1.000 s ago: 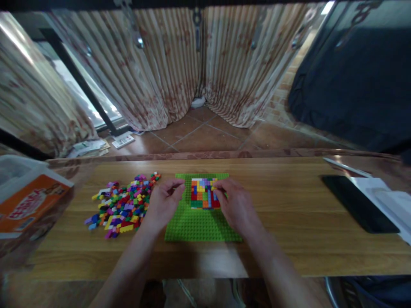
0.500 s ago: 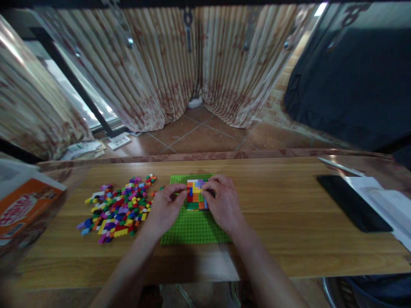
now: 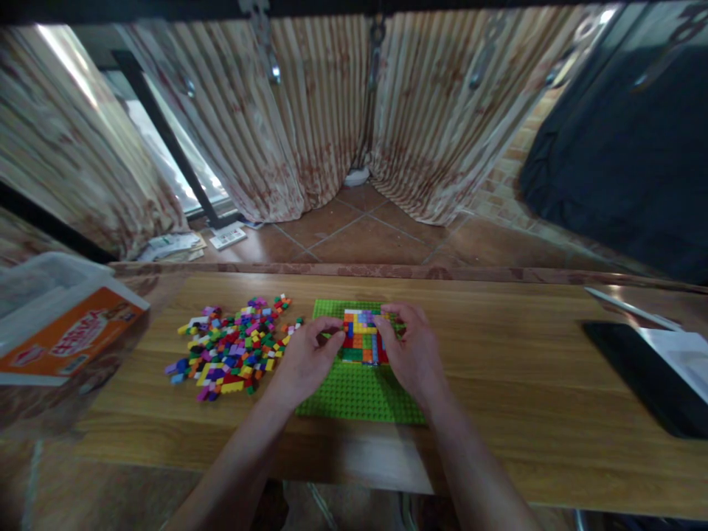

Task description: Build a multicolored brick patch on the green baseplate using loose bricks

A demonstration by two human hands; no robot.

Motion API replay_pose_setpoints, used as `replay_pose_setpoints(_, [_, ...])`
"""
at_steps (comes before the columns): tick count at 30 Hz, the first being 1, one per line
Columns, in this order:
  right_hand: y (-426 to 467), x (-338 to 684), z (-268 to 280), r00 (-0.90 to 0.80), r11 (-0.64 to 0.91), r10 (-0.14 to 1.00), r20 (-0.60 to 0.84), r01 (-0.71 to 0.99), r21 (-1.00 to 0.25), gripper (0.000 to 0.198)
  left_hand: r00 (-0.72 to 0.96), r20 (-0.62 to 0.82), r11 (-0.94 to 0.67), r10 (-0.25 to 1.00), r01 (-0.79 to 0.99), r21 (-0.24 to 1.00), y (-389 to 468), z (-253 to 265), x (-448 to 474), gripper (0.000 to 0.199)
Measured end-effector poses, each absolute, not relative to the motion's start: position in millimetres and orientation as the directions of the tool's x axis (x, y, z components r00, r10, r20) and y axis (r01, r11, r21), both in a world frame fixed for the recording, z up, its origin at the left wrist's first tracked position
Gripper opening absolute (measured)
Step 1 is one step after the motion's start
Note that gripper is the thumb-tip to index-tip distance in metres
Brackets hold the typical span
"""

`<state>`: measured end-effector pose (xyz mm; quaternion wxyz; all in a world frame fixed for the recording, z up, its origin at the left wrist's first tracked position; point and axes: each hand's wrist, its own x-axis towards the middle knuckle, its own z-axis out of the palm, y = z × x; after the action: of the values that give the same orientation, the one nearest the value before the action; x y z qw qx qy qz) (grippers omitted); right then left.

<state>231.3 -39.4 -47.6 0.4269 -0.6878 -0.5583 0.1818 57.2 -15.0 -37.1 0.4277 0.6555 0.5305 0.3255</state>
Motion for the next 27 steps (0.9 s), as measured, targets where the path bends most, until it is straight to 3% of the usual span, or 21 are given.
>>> replay_pose_setpoints(13, [-32.0, 222.5, -61.5, 0.339, -0.078, 0.929, 0.15, 0.574, -0.815, 0.045, 0.211, -0.074, -0.044, 0.975, 0.507, 0.861, -21.4, -30.4, 61.3, 0.019])
replay_pose_setpoints(21, [-33.9, 218.8, -66.0, 0.331, 0.002, 0.905, 0.268, 0.626, -0.78, 0.042, 0.196, -0.026, -0.095, 0.98, 0.583, 0.807, -24.4, -37.4, 64.9, 0.021])
replay_pose_setpoints(27, [-33.9, 220.0, -67.0, 0.316, 0.013, 0.909, 0.272, 0.632, -0.775, 0.042, 0.197, -0.028, -0.099, 0.98, 0.605, 0.79, -24.4, -39.7, 65.2, 0.021])
